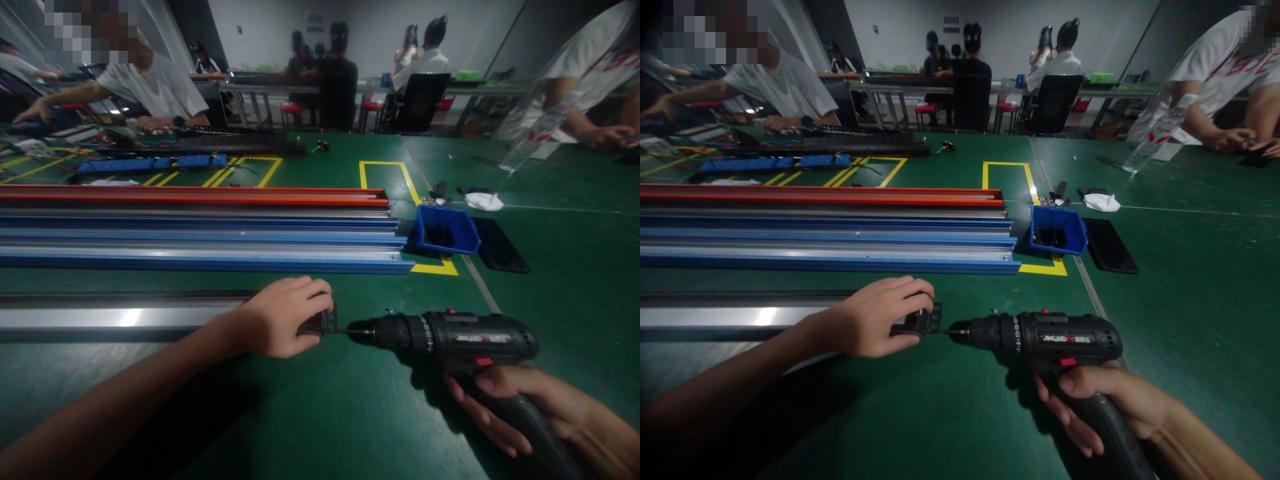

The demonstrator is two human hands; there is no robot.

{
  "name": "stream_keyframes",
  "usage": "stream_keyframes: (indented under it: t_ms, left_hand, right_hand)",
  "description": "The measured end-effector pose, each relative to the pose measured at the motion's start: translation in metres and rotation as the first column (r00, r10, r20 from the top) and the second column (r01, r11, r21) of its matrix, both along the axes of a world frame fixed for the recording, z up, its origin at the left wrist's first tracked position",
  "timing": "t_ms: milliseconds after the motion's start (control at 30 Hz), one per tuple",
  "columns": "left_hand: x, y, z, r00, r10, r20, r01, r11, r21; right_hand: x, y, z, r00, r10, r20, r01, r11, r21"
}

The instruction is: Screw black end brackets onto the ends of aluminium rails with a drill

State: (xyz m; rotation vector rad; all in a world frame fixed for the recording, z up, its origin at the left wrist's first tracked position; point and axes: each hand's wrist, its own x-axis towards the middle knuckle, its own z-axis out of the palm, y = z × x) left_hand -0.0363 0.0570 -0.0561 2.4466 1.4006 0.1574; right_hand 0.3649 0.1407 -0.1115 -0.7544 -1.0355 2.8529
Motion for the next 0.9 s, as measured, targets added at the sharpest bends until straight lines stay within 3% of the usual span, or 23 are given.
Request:
stream_keyframes:
  t_ms: [900]
  left_hand:
    - [-0.0007, 0.0004, -0.003, 1.0, 0.011, 0.009, -0.011, 1.0, -0.003]
  right_hand:
    - [-0.0029, -0.0021, 0.005, 0.999, -0.046, -0.007, 0.045, 0.999, -0.02]
